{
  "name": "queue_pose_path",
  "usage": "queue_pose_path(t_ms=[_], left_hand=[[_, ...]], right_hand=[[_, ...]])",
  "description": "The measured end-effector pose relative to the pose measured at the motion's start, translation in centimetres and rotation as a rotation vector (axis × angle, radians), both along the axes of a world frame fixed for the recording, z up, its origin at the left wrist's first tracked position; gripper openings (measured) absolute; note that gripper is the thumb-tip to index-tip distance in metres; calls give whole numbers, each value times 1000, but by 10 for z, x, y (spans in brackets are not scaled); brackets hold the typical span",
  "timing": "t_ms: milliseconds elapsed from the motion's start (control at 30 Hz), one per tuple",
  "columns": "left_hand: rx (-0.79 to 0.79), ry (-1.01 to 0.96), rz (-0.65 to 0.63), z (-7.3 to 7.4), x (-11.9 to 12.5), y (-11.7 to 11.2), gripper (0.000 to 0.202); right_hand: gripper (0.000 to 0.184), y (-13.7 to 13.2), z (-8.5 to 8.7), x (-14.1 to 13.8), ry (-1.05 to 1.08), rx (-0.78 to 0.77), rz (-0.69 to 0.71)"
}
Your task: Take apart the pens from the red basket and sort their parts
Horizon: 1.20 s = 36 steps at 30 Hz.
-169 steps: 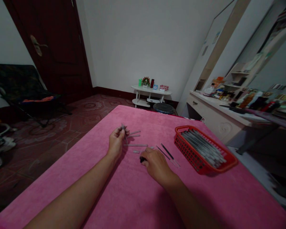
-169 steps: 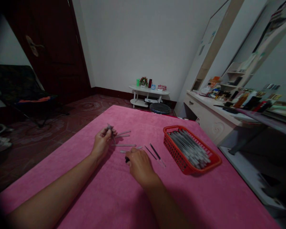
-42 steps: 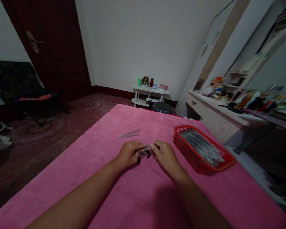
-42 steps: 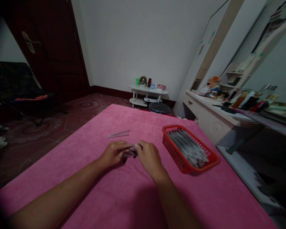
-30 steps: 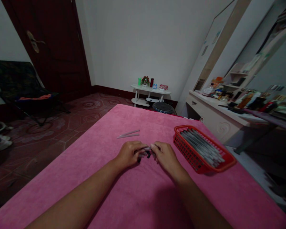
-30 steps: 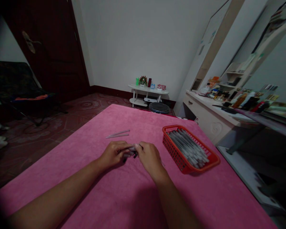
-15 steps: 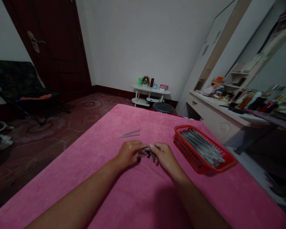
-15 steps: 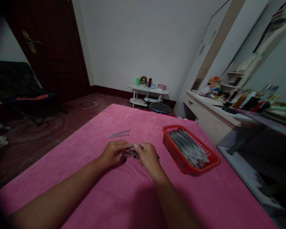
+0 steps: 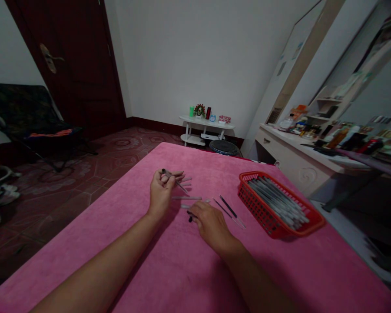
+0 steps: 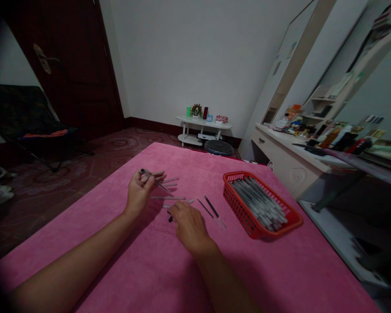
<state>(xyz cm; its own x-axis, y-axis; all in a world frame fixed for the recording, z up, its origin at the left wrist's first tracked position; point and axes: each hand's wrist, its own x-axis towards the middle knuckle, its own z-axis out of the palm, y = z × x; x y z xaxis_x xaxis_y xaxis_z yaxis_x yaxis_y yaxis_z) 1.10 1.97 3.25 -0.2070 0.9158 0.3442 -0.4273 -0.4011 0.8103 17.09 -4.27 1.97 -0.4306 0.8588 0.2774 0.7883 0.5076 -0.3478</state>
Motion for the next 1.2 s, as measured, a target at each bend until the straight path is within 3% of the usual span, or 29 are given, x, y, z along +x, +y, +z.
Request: queue_pose_path(t_ms=[100,167,267,400,567,867,1200], left_hand=[[-73,-169,-87,-4,0,2,29],[-125,-252,-131,-7,0,3,32],[-190,-317,-153,-12,2,5,28],[-262,-340,-152,-17,6,5,24],[-308,-294,-250,-15,10,-2,27],[-319,-297,-273,-11,11,-5,25],[-288,-281,-283,-13,13,-7,23]], right_hand=[[38,0,2,2,-13,9,-23],[38,3,8,7,95,5,-44],[33,12,18,20,468,-25,-143],[22,22,26,38,1060,-205,-302],[31,21,28,35,1379,-338,-357],[37,13,28,19,1361,-447,-312],[27,14,25,18,1188,-355,-253]])
